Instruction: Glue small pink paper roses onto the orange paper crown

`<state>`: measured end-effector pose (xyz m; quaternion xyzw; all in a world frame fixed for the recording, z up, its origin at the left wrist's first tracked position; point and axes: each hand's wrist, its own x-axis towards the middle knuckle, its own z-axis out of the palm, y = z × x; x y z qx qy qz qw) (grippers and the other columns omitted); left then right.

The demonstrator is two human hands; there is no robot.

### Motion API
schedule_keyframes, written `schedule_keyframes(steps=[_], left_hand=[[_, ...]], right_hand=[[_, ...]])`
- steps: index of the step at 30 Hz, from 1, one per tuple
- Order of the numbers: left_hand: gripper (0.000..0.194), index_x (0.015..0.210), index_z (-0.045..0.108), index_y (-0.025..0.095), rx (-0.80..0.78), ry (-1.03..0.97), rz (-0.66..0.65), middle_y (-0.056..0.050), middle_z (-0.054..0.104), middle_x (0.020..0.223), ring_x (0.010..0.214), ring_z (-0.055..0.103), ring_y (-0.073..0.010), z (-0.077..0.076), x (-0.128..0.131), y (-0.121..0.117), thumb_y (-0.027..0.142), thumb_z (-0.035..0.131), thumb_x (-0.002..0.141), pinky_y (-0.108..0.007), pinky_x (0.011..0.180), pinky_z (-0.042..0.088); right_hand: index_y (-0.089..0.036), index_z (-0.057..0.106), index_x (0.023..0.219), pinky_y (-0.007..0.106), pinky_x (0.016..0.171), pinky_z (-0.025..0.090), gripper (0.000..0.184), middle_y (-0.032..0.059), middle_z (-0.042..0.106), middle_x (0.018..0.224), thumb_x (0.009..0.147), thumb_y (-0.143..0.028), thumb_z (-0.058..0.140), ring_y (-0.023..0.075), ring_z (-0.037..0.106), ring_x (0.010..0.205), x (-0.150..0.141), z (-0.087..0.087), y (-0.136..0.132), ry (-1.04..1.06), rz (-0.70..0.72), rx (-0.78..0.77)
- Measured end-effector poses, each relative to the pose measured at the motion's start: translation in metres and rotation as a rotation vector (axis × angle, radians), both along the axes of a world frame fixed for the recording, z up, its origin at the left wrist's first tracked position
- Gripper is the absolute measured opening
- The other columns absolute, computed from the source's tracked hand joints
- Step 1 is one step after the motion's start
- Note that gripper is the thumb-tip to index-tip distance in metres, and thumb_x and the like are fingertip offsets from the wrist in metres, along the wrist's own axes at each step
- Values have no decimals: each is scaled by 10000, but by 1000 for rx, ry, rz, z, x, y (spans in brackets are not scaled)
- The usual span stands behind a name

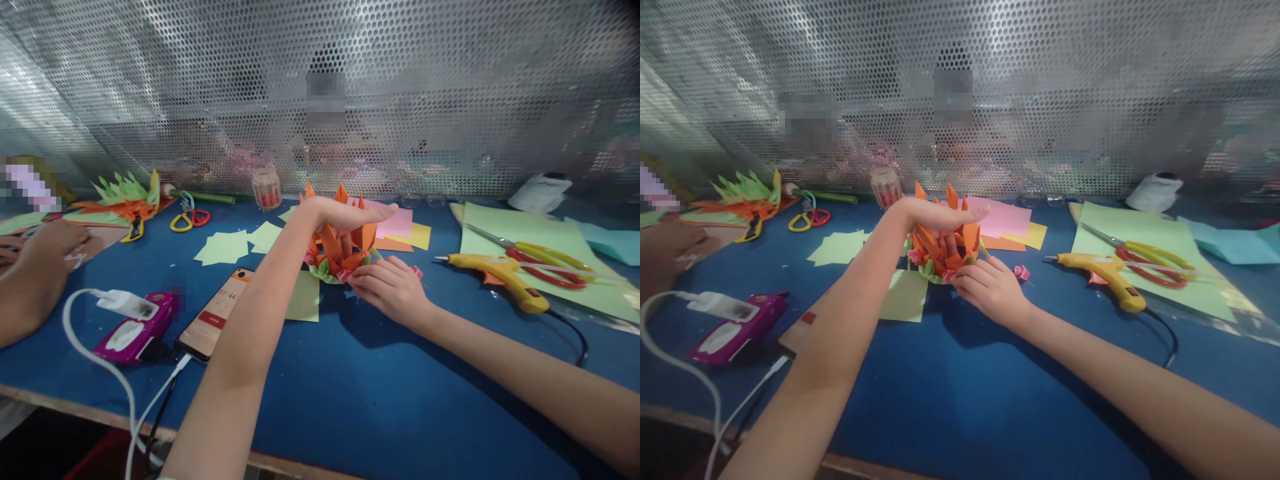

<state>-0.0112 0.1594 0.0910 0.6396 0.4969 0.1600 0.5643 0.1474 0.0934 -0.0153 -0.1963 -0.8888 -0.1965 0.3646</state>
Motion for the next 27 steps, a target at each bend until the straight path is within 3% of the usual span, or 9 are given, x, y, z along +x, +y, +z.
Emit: schedule_keyframes(steps=[4, 10, 15, 18, 23, 27], left_hand=[[307, 691, 672, 185, 35, 2, 76, -101, 655, 739, 911, 608, -285, -1, 3, -3, 423, 731, 506, -309, 728, 449], [205, 636, 653, 185, -55, 12, 16, -90, 646, 708, 963, 586, -288, 2, 3, -4, 340, 734, 531, -308, 765, 443], [208, 608, 646, 187, -14, -41, 72, -85, 655, 709, 963, 587, -268, -2, 5, 2, 388, 696, 589, -286, 752, 451], [257, 590, 643, 184, -2, 18, 94, -90, 665, 730, 922, 602, -265, -5, 5, 4, 428, 716, 551, -282, 723, 456], [384, 658, 662, 186, -34, 304, -99, -110, 669, 764, 865, 615, -289, -6, 3, 4, 548, 680, 530, -353, 763, 437], [446, 692, 659, 184, -12, 364, -183, -121, 662, 735, 864, 615, -302, -7, 1, 5, 609, 615, 565, -363, 761, 434]], right_hand=[[-176, 573, 806, 268, 604, 363, 45, 21, 661, 822, 818, -165, 531, 122, 547, 714, -1, 0, 0, -13, 7, 15], [-162, 577, 809, 268, 599, 385, 63, 40, 650, 783, 824, -156, 516, 133, 537, 707, -4, 2, -1, -43, 2, 22], [-167, 581, 825, 271, 623, 412, 92, 44, 637, 767, 836, -155, 490, 137, 536, 701, -6, 3, -4, -59, -21, 15], [-161, 578, 867, 274, 625, 419, 97, 49, 634, 781, 832, -141, 490, 143, 535, 709, -7, 2, -4, -48, -24, 14], [-147, 570, 888, 289, 635, 423, 101, 67, 633, 801, 827, -131, 492, 156, 530, 727, -6, -1, -4, -70, -1, 12], [-154, 573, 912, 302, 652, 426, 131, 73, 629, 821, 843, -141, 463, 157, 530, 738, -5, -2, -3, -81, -2, -3]])
